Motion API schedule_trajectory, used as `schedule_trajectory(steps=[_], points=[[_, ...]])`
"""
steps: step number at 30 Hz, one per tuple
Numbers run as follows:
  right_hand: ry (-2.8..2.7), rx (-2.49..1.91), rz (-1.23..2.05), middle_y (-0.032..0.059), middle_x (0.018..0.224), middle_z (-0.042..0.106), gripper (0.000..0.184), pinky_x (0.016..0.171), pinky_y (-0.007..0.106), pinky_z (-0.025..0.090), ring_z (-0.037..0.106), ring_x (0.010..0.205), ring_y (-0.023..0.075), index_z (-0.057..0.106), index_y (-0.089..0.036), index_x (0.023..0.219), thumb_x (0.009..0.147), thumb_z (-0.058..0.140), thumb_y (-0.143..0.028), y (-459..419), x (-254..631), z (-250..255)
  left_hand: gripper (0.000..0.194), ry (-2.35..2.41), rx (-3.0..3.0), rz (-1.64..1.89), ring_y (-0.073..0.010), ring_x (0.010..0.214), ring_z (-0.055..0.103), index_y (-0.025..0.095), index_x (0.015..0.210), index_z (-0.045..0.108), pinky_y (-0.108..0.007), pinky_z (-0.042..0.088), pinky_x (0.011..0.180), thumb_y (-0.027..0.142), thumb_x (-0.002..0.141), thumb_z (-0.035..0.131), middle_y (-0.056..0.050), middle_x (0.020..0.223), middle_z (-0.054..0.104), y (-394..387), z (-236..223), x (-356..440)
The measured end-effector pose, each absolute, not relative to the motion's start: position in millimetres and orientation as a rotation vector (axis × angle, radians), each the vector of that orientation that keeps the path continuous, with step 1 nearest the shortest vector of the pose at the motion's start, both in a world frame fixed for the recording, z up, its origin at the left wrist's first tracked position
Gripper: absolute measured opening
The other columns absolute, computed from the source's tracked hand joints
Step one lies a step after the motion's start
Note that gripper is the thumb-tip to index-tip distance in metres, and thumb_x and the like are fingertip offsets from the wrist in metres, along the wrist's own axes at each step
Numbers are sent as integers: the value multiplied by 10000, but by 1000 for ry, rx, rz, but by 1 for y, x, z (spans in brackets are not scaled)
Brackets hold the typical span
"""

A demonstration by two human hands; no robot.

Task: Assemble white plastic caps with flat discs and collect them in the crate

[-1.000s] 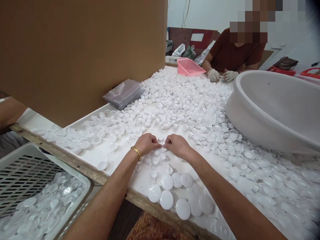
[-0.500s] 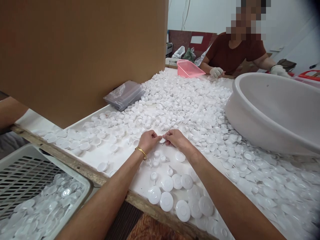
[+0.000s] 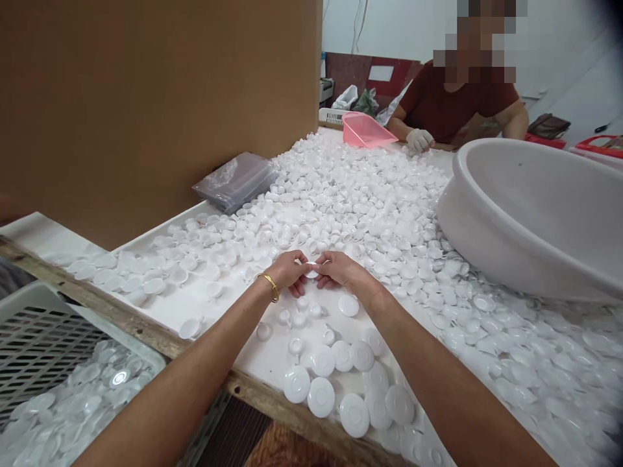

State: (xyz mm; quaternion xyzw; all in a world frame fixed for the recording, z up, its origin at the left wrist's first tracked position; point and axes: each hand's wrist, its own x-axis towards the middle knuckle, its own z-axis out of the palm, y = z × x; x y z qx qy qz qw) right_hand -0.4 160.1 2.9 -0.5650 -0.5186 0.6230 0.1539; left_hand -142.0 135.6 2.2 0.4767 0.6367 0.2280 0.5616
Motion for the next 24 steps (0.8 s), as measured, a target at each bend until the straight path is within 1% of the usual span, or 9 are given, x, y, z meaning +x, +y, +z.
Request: schedule_trajectory(steps=[5,9,11,14,17,19,21,22,24], points=[[-1494,-1623,1885,-13,548,603,141,387,153,408,602,458,118,454,-185,778,835,567,-246,166,3,1,161,1471,1148,492,-158,365,565,203,866,458,-247,463,360,339,802,518,57,485,497,136,-2,-141],[-1527,-1645,1833,-10,540,601,151,366,145,368,590,445,115,452,-182,794,824,582,-253,164,2,1,225,1480,1207,480,-162,379,573,221,952,492,-249,468,375,380,796,520,65,474,477,136,-5,-141],[-1560,-1651,1753,-1,553,605,153,376,156,370,590,454,120,473,-173,805,806,603,-254,159,3,5,281,1537,1260,480,-155,397,576,213,1001,514,-242,467,399,400,791,518,58,475,483,134,-3,-139],[-1621,-1629,1526,6,625,617,195,454,191,422,602,517,128,521,-164,876,756,649,-248,144,13,16,315,1641,1402,462,-128,398,541,169,971,590,-228,446,424,403,767,537,45,462,478,126,2,-132],[-1654,-1590,1262,17,802,636,206,651,235,463,616,711,133,563,-190,945,759,627,-251,120,41,29,260,1691,1558,442,-118,427,508,175,871,666,-226,418,460,367,717,585,32,463,491,116,5,-120],[-1697,-1555,1065,17,903,637,166,775,262,442,593,850,142,587,-209,944,782,584,-247,98,67,35,229,1707,1670,424,-135,509,537,198,837,692,-234,425,526,353,691,607,16,510,538,110,6,-110],[-1790,-1511,876,16,936,643,147,812,284,433,580,889,151,602,-216,933,803,539,-245,75,92,34,228,1708,1764,397,-174,651,580,208,839,705,-259,444,637,353,693,606,-12,606,590,104,9,-100],[-1844,-1497,819,17,951,646,157,805,292,441,583,883,155,605,-219,940,814,517,-249,63,104,32,242,1703,1819,392,-198,744,588,209,870,705,-282,446,709,353,717,585,-33,685,615,100,11,-95],[-1938,-1484,729,33,1029,636,215,819,313,449,578,925,169,598,-219,1007,841,466,-261,42,121,23,313,1667,2028,423,-241,961,550,203,1014,665,-340,410,863,346,802,486,-84,936,624,92,15,-86]])
